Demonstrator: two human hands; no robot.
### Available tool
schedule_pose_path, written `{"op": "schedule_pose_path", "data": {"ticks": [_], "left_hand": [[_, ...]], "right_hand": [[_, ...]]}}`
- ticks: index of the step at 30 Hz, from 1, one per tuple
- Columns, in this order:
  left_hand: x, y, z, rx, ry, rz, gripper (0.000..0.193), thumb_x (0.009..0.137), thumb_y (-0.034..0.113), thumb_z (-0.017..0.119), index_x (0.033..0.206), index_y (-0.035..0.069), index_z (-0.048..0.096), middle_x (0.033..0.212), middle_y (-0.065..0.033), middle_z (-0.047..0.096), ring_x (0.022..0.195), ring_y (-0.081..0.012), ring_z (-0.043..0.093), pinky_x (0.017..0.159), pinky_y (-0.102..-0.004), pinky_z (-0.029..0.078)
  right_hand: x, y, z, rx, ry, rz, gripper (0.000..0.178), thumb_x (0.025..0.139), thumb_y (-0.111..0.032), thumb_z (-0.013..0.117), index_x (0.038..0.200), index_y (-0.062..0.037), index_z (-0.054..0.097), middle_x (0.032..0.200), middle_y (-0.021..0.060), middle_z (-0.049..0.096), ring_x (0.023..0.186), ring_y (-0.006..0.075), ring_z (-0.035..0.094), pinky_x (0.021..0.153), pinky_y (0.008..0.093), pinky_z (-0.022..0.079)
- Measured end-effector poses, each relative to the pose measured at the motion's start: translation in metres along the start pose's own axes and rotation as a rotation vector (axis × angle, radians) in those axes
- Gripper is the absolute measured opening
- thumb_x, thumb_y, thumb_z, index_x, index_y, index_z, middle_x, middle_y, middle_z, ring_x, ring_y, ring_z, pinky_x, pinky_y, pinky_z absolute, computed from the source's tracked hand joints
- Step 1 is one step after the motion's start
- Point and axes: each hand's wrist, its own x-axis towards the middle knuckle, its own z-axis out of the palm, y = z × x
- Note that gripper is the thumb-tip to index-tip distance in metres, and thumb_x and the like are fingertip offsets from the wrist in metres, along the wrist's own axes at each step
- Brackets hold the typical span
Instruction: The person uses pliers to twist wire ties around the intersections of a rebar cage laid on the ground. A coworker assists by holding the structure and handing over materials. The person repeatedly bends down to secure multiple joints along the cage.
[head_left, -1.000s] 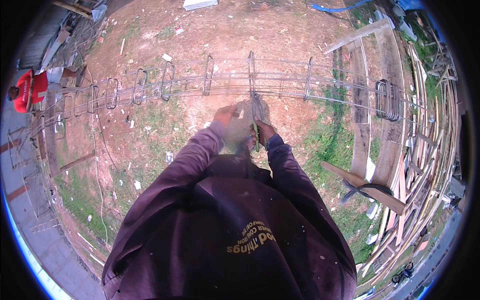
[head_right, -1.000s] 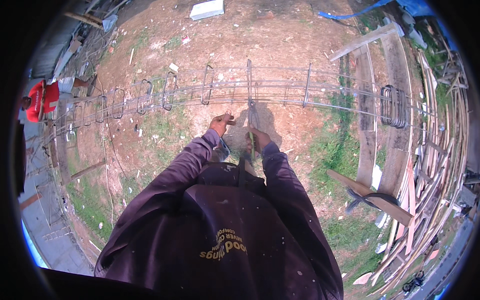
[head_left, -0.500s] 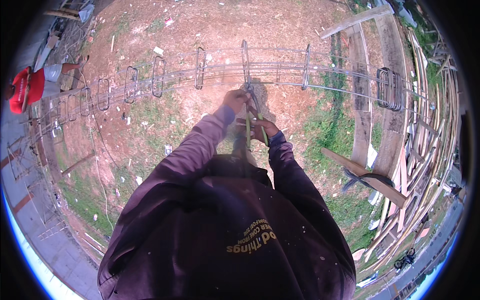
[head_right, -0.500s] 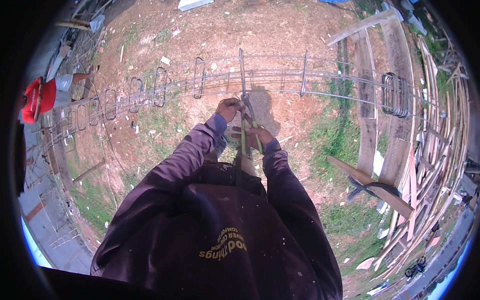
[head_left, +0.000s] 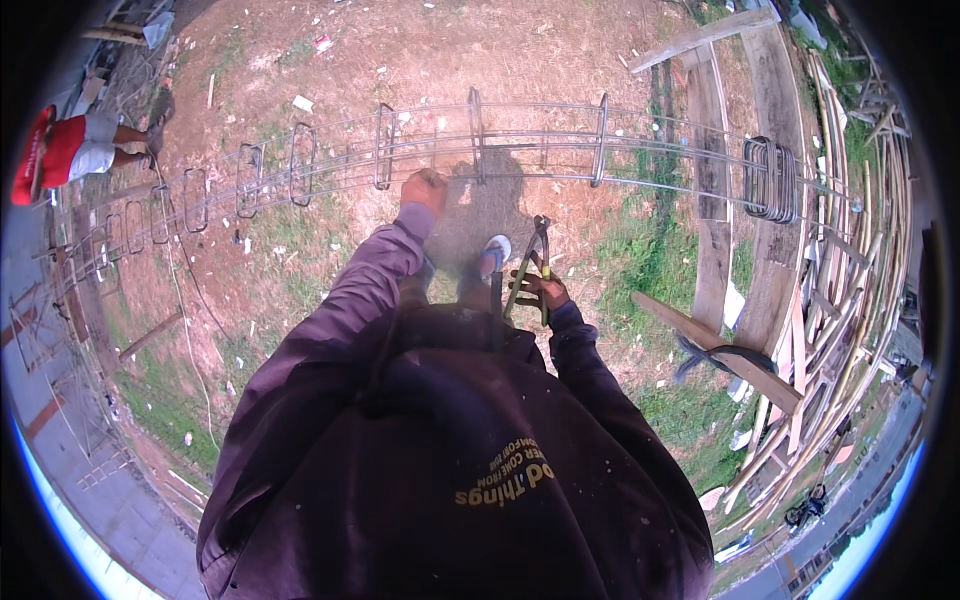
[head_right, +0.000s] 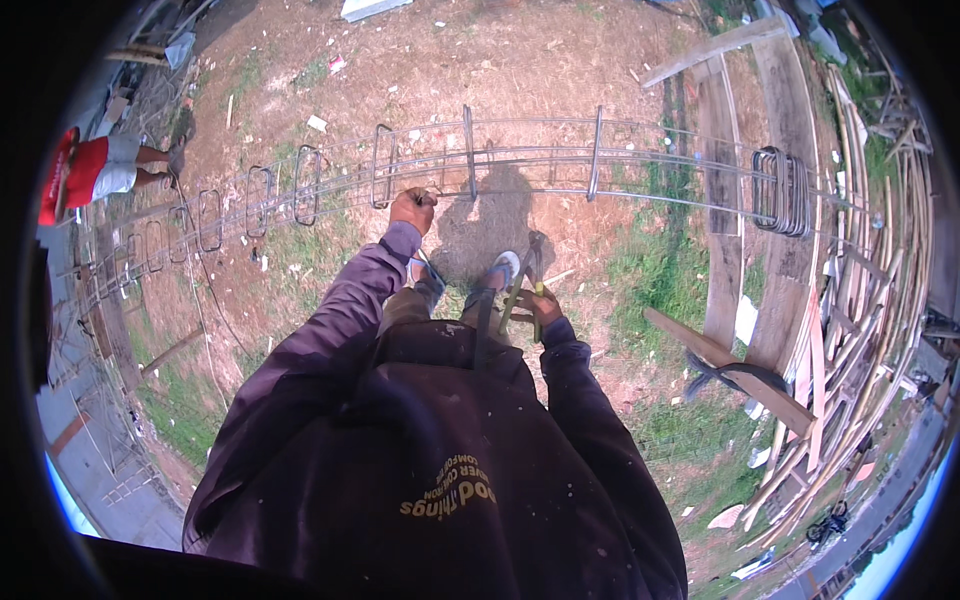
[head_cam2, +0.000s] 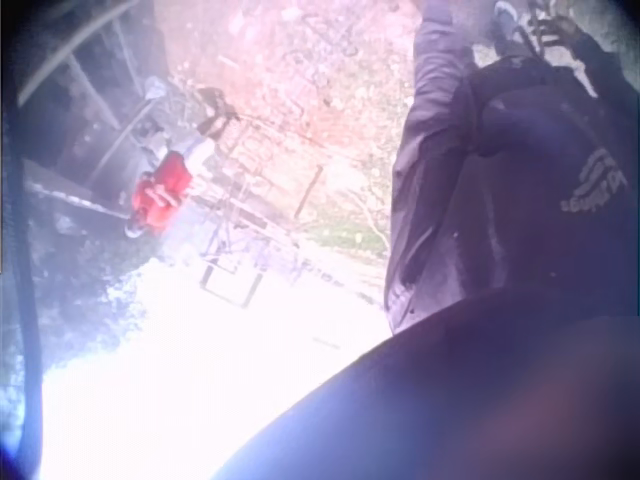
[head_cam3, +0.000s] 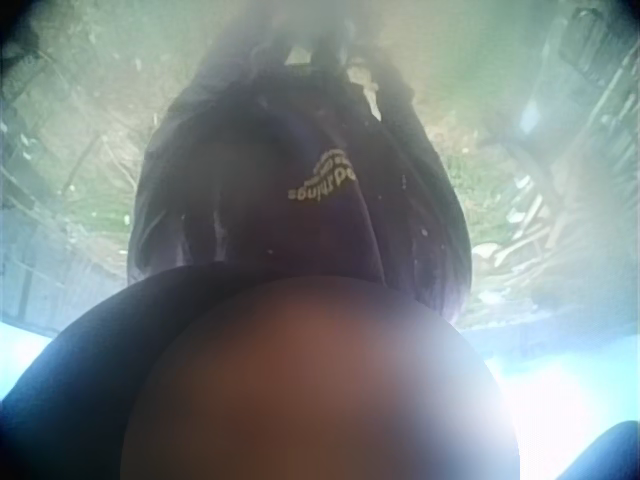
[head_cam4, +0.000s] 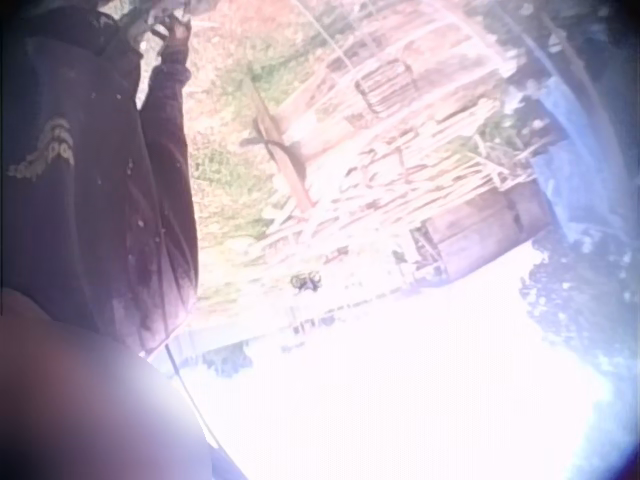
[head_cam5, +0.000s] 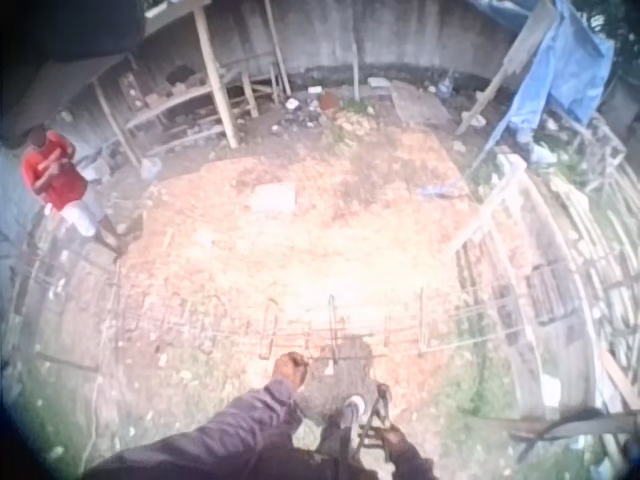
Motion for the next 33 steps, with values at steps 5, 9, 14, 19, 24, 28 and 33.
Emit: {"op": "schedule_pose_path", "data": {"ticks": [5, 9, 14, 19, 24, 28, 33], "left_hand": [[-0.028, 0.022, 0.071, 0.002, -0.093, 0.305, 0.023, 0.082, 0.023, 0.065, 0.091, 0.002, 0.062, 0.073, -0.0153, 0.066, 0.071, -0.0332, 0.064, 0.068, -0.0413, 0.05], [-0.032, -0.03, 0.045, 0.693, -0.265, 0.228, 0.02, 0.075, 0.016, 0.063, 0.092, 0.006, 0.064, 0.089, -0.0187, 0.068, 0.089, -0.0374, 0.065, 0.078, -0.0486, 0.051], [0.012, -0.052, -0.024, -0.916, 0.142, -0.455, 0.008, 0.089, 0.01, 0.059, 0.094, 0.008, 0.064, 0.06, -0.0041, 0.06, 0.048, -0.013, 0.053, 0.046, -0.0286, 0.042], [-0.018, 0.032, 0.008, -0.629, 0.016, 0.14, 0.011, 0.094, 0.015, 0.058, 0.099, 0.006, 0.059, 0.061, 0.0, 0.052, 0.053, -0.0072, 0.046, 0.051, -0.024, 0.037], [-0.073, 0.025, -0.031, -0.681, -0.02, 0.025, 0.012, 0.095, 0.014, 0.056, 0.099, 0.002, 0.059, 0.059, 0.0013, 0.048, 0.053, -0.0063, 0.045, 0.05, -0.0231, 0.035], [-0.101, 0.0, -0.068, -0.761, -0.068, -0.088, 0.015, 0.096, 0.016, 0.056, 0.097, 0.002, 0.061, 0.058, 0.0001, 0.05, 0.049, -0.0072, 0.043, 0.047, -0.0234, 0.035], [-0.131, 0.002, -0.103, -0.947, -0.064, -0.09, 0.02, 0.094, 0.02, 0.06, 0.096, 0.0, 0.062, 0.057, -0.0008, 0.052, 0.045, -0.0069, 0.042, 0.041, -0.0226, 0.03]], "right_hand": [[0.005, -0.008, -0.014, -0.136, 0.022, -0.055, 0.06, 0.092, -0.02, 0.053, 0.147, -0.017, 0.028, 0.124, 0.0183, 0.06, 0.104, 0.0351, 0.064, 0.081, 0.0492, 0.056], [0.006, -0.015, -0.012, -0.138, 0.004, -0.063, 0.055, 0.091, -0.014, 0.052, 0.143, -0.017, 0.035, 0.122, 0.0152, 0.062, 0.1, 0.0305, 0.066, 0.079, 0.0463, 0.056], [0.003, -0.02, -0.003, -0.315, 0.069, -0.038, 0.054, 0.087, -0.012, 0.053, 0.139, -0.0169, 0.041, 0.114, 0.0136, 0.065, 0.094, 0.0263, 0.067, 0.076, 0.0424, 0.056], [-0.002, -0.045, 0.036, -0.54, 0.052, -0.105, 0.054, 0.082, -0.008, 0.059, 0.135, -0.012, 0.047, 0.103, 0.0092, 0.067, 0.085, 0.0183, 0.066, 0.072, 0.0332, 0.054], [0.023, -0.095, 0.103, -1.071, 0.312, -0.691, 0.069, 0.076, -0.01, 0.064, 0.141, -0.0121, 0.042, 0.094, 0.0157, 0.06, 0.083, 0.0327, 0.061, 0.074, 0.0432, 0.05], [0.088, -0.145, 0.143, -1.497, 0.781, -0.787, 0.072, 0.074, -0.022, 0.066, 0.142, -0.0229, 0.042, 0.101, 0.019, 0.054, 0.099, 0.0376, 0.054, 0.085, 0.0471, 0.043], [0.104, -0.18, 0.175, -1.664, 0.92, -0.685, 0.057, 0.074, -0.021, 0.07, 0.129, -0.0173, 0.055, 0.118, 0.0169, 0.054, 0.112, 0.0347, 0.051, 0.094, 0.0473, 0.039]]}}
